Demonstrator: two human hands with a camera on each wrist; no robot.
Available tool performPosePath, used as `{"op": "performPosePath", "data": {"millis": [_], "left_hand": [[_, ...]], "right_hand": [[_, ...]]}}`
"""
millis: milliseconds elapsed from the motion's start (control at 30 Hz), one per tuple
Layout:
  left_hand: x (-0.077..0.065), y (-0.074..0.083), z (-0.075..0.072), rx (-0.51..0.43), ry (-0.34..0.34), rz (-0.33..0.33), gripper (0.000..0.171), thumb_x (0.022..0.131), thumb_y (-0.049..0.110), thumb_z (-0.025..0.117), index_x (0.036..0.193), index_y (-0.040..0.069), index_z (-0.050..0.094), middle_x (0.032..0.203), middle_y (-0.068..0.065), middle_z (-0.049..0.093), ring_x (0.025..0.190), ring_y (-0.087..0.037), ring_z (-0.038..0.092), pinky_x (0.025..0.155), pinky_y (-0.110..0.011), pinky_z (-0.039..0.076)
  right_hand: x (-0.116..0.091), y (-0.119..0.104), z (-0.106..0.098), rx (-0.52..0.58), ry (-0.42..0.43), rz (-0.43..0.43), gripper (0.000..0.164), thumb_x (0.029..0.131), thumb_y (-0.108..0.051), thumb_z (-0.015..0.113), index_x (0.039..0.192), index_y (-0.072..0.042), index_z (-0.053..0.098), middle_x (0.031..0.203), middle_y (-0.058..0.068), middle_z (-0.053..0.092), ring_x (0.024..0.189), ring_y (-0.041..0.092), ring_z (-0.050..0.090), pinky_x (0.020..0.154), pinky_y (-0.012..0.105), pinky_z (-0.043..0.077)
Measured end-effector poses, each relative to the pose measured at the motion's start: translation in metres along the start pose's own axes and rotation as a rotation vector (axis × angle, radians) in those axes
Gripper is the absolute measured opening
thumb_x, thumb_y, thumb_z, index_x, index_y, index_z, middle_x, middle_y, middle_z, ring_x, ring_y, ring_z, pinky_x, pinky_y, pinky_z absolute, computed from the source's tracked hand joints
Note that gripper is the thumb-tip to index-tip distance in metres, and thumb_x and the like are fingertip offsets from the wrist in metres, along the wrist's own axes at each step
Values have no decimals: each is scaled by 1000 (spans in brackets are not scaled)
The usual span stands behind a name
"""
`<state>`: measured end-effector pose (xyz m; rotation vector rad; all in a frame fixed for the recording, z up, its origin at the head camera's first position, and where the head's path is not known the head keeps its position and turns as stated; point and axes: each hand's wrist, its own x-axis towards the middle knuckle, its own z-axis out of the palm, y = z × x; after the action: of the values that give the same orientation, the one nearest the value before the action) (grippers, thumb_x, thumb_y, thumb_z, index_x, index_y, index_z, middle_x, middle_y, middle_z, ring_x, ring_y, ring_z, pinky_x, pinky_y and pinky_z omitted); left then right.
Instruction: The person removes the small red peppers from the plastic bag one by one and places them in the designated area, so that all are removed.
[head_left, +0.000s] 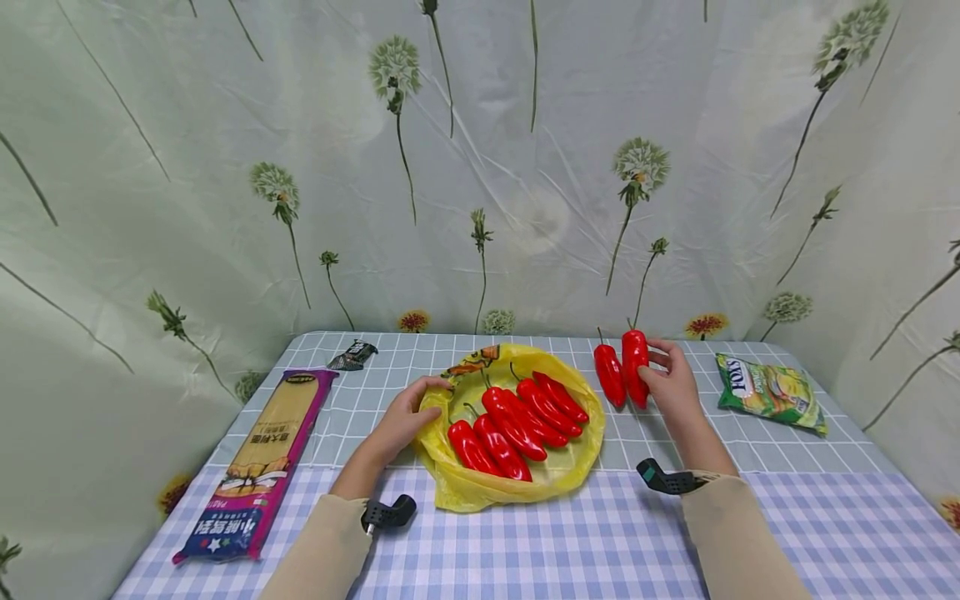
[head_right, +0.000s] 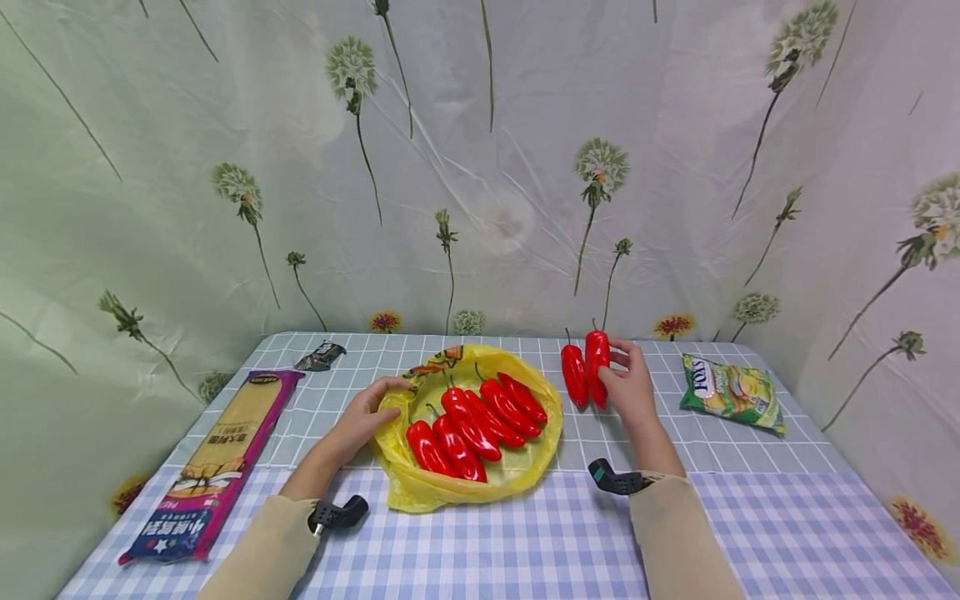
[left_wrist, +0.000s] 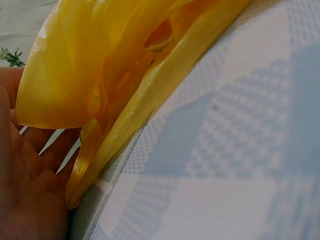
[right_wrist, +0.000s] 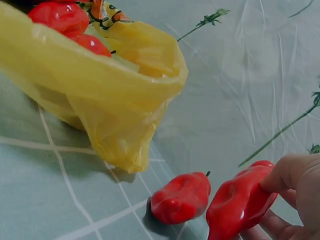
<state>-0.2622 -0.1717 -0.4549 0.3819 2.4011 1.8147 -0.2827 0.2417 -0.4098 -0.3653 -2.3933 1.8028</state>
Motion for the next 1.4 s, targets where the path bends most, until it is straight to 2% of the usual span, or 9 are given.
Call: {"op": "performPosePath", "data": {"millis": [200, 400, 467, 600, 667, 833, 1000, 1167, 1400], "left_hand": [[0, -1, 0, 2, -2, 6, 42, 93, 2, 53, 133, 11, 56, 149, -12, 49, 130, -29, 49, 100, -27, 50], [0, -2, 0, 0, -11, 5, 42, 93, 3, 53, 134, 11, 55, 149, -12, 48, 129, -28, 49, 100, -27, 50], [0, -3, 0, 1, -12, 5, 42, 93, 3, 53, 134, 11, 55, 149, -12, 48, 129, -29, 49, 100, -27, 50], [0, -2, 0, 0, -11, -4, 42, 93, 3, 53, 134, 12, 55, 149, -11, 48, 129, -29, 49, 102, -31, 50], [0, -1, 1, 3, -8, -9, 43, 93, 3, 54, 134, 12, 55, 150, -11, 48, 129, -29, 49, 105, -35, 50], [1, -1, 1, 15, 1, -18, 43, 92, 3, 54, 134, 13, 56, 150, -10, 48, 130, -29, 49, 108, -43, 48], [2, -3, 0, 26, 4, -10, 43, 92, 3, 54, 134, 13, 56, 149, -10, 49, 130, -28, 49, 106, -37, 49], [1, -3, 0, 20, 0, -4, 43, 93, 2, 54, 134, 12, 56, 149, -11, 49, 129, -28, 49, 102, -31, 50], [2, -3, 1, 31, 7, -10, 43, 92, 3, 56, 134, 14, 57, 148, -10, 50, 130, -28, 49, 108, -42, 49]], "right_hand": [[1, 7, -1, 4, 15, 16, 65, 98, -12, 54, 157, -22, 27, 160, 15, 33, 139, 36, 42, 110, 49, 46], [5, 14, -3, -46, 36, 24, 55, 98, -12, 53, 151, -20, 40, 158, 15, 38, 135, 36, 44, 96, 30, 54], [7, 17, -3, -66, 37, 27, 51, 99, -12, 52, 149, -18, 43, 156, 16, 39, 135, 37, 44, 97, 32, 54], [10, 22, -4, -104, 17, 28, 51, 99, -11, 51, 150, -16, 45, 157, 20, 39, 136, 40, 43, 108, 47, 48], [12, 26, -4, -120, 5, 19, 52, 98, -9, 50, 150, -15, 45, 157, 22, 38, 137, 42, 43, 110, 50, 46], [14, 31, -4, -160, -20, -2, 55, 97, -8, 49, 151, -14, 44, 156, 23, 39, 137, 43, 44, 105, 46, 50], [14, 31, -2, -162, -35, 3, 55, 98, -7, 48, 152, -14, 42, 157, 22, 38, 139, 43, 42, 110, 51, 45], [14, 32, -2, -166, -37, 18, 54, 99, -9, 49, 153, -14, 41, 157, 22, 37, 141, 43, 40, 112, 52, 43], [12, 33, -3, -207, -15, 24, 53, 101, -13, 50, 153, -14, 40, 155, 22, 41, 140, 41, 39, 112, 50, 43]]}}
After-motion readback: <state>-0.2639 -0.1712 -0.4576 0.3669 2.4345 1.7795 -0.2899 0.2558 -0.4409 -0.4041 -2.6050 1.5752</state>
